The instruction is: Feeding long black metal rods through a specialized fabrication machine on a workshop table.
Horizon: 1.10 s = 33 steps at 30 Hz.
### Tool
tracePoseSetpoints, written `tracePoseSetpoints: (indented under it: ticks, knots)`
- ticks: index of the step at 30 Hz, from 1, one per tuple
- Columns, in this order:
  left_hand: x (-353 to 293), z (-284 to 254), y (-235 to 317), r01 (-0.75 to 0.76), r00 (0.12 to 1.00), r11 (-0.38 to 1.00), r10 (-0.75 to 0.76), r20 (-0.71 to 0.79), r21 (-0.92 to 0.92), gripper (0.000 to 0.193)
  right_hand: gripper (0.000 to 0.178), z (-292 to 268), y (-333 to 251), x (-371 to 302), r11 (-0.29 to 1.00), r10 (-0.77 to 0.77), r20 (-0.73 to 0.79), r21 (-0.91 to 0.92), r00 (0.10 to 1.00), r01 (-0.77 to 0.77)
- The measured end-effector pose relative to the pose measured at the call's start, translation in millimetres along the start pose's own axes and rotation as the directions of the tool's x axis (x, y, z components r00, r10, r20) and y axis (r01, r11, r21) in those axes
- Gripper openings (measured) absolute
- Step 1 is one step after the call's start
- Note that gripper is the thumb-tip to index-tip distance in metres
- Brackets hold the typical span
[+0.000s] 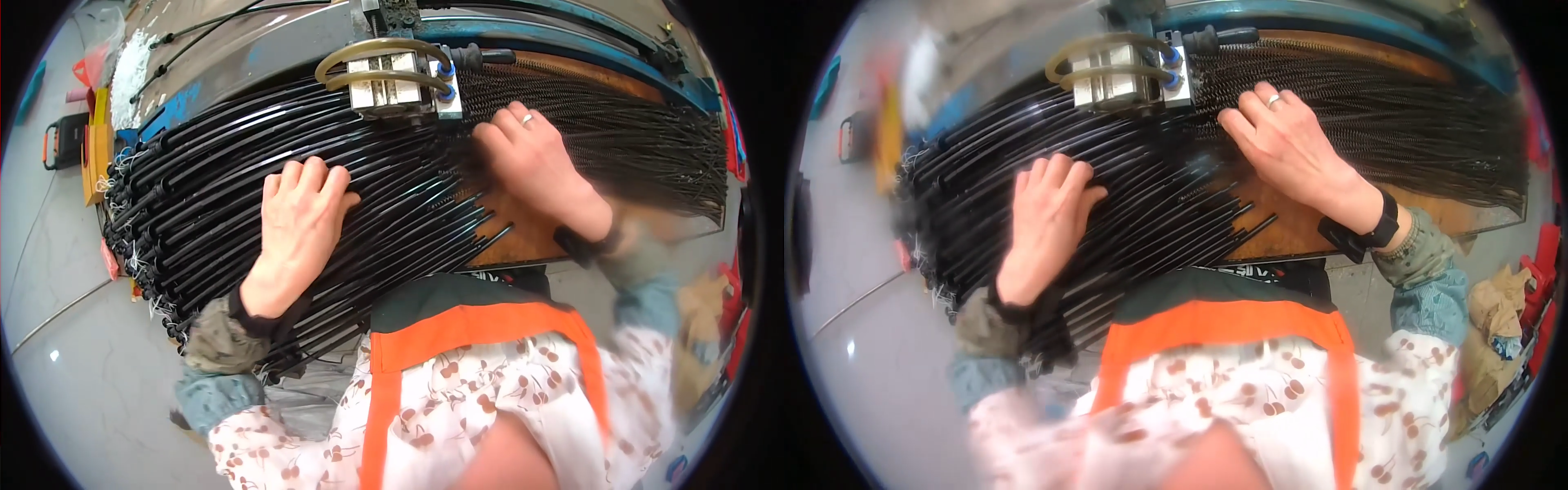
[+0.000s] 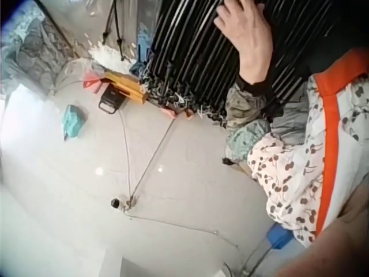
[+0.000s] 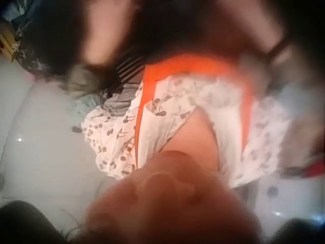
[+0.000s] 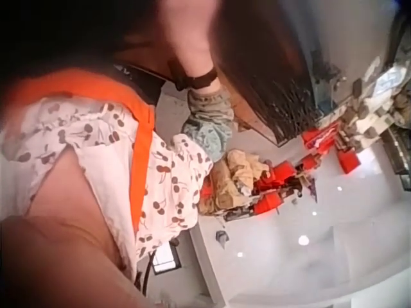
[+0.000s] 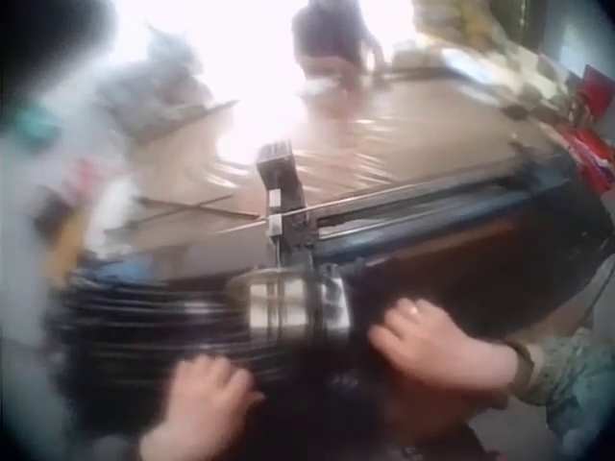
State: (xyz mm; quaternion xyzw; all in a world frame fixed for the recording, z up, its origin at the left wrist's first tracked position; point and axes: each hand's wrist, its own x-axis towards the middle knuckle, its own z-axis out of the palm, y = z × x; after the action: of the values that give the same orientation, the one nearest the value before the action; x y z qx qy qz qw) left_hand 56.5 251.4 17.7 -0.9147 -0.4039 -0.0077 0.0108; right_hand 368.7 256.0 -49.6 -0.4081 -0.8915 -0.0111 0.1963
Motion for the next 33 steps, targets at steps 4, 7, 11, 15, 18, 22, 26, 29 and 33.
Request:
tracePoseSetpoints:
  ticks: [4,7,11,15,18,22,26,29,33]
  knots:
    - [-21.5,31.3,0.7,0.171,0.98,0.985,-0.167,-0.103,0.029,0.02,0.02,-2.3,3.8,-2.3,0.968,0.129,0.004,0.218,0.992,-0.127]
    - [-16.4,27.3,0.5,0.09,0.973,0.995,-0.097,-0.209,-0.046,0.018,0.018,-11.5,0.5,4.7,0.911,0.198,0.128,0.343,0.972,-0.231]
    - [-3.4,8.7,19.4,-0.05,0.989,0.985,0.025,-0.149,-0.166,0.015,0.018,-18.8,-7.4,16.3,0.831,0.09,0.105,0.541,0.99,-0.133]
    - [9.2,1.3,37.0,-0.065,0.984,0.974,0.027,-0.175,-0.216,0.013,0.027,-14.5,-7.4,-0.2,0.752,0.119,-0.011,0.654,0.993,-0.083]
    - [15.9,-9.1,45.6,-0.077,0.987,0.975,0.044,-0.157,-0.207,0.013,0.026,-10.7,-7.4,-19.5,0.617,0.25,0.043,0.763,0.967,-0.193]
    - [30.0,-33.2,54.7,-0.113,0.992,0.983,0.105,-0.063,-0.144,0.01,0.034,-6.3,-10.7,-24.5,0.661,0.264,-0.182,0.749,0.947,-0.04]
    - [56.1,-53.0,64.1,-0.165,0.985,0.964,0.152,-0.079,-0.21,0.008,0.029,-8.3,-8.3,-27.7,0.663,0.385,-0.4,0.747,0.832,0.052]
    - [70.2,-61.5,68.7,-0.204,0.979,0.941,0.188,-0.082,-0.271,0.011,0.022,-15.9,0.9,-35.9,0.628,0.43,-0.42,0.775,0.799,0.069]
    - [85.2,-64.4,75.1,-0.207,0.975,0.943,0.219,0.018,-0.261,0.012,0.036,-34.2,16.0,-40.5,0.952,0.164,-0.678,0.298,0.717,0.065]
